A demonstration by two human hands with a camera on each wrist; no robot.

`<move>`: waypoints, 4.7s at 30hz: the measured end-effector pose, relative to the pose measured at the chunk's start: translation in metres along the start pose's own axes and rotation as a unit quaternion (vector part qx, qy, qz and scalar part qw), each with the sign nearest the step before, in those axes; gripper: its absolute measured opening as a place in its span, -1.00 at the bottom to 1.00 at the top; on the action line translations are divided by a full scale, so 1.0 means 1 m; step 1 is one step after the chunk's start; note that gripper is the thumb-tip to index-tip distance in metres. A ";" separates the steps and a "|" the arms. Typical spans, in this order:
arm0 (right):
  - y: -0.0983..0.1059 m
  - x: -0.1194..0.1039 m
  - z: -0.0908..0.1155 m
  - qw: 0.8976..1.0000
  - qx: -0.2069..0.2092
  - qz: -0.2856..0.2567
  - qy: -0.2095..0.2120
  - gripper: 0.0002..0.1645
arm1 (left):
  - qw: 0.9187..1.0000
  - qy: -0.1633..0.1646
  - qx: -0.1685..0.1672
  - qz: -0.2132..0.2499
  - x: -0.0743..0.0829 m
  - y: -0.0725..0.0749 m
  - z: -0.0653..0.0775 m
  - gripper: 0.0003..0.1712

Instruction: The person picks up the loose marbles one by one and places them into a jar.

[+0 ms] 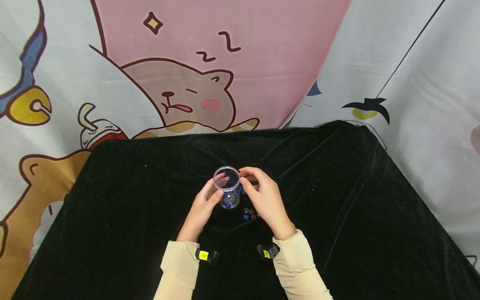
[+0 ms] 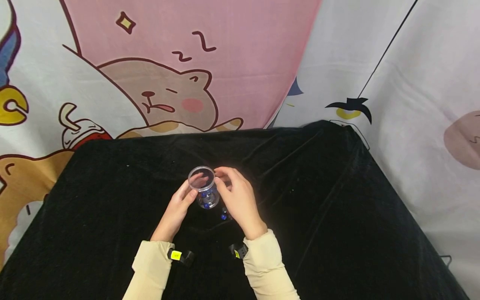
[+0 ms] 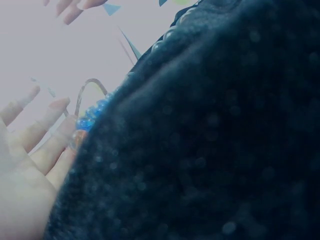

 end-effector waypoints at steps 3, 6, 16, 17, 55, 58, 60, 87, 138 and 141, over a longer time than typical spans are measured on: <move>0.001 0.001 0.000 1.000 -0.006 0.008 0.005 -0.72 | 1.000 -0.004 -0.002 0.000 0.008 0.000 0.001 -0.51; 0.002 0.003 -0.001 1.000 -0.013 0.019 0.004 -0.73 | 1.000 -0.003 -0.002 -0.001 0.008 0.000 0.001 -0.51; 0.004 0.012 -0.002 0.998 -0.031 0.051 -0.017 -0.72 | 1.000 -0.002 0.000 0.002 0.002 0.001 0.000 -0.52; 0.004 0.014 -0.002 0.998 -0.031 0.056 -0.019 -0.72 | 1.000 -0.001 0.001 0.002 -0.001 0.001 -0.001 -0.52; -0.027 0.053 0.010 0.967 -0.139 0.193 -0.094 -0.72 | 1.000 0.003 -0.007 0.006 -0.013 0.000 -0.001 -0.49; -0.027 0.055 0.010 0.964 -0.141 0.202 -0.096 -0.73 | 1.000 0.004 -0.005 0.002 -0.018 0.001 -0.002 -0.49; -0.027 0.057 0.010 0.963 -0.139 0.210 -0.097 -0.76 | 1.000 0.005 -0.004 0.003 -0.019 0.001 -0.002 -0.49; -0.012 0.055 0.003 0.983 -0.075 0.143 -0.085 -0.87 | 1.000 -0.009 -0.002 0.009 0.001 0.001 0.001 -0.51; -0.009 -0.007 0.002 0.999 0.022 -0.017 0.041 -0.73 | 1.000 -0.008 0.003 -0.003 0.006 0.001 0.000 -0.51; -0.009 -0.006 0.002 0.999 0.020 -0.018 0.039 -0.72 | 1.000 -0.002 0.003 -0.004 0.009 0.001 0.001 -0.53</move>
Point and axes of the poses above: each hand's wrist, its own z-axis away from the middle knuckle, its own y-axis out of the back of the hand, x = y × z, the point moved 8 cm from there along -z, towards the middle knuckle, and after that the axes turned 12 degrees about -z, right-handed, at the moved point
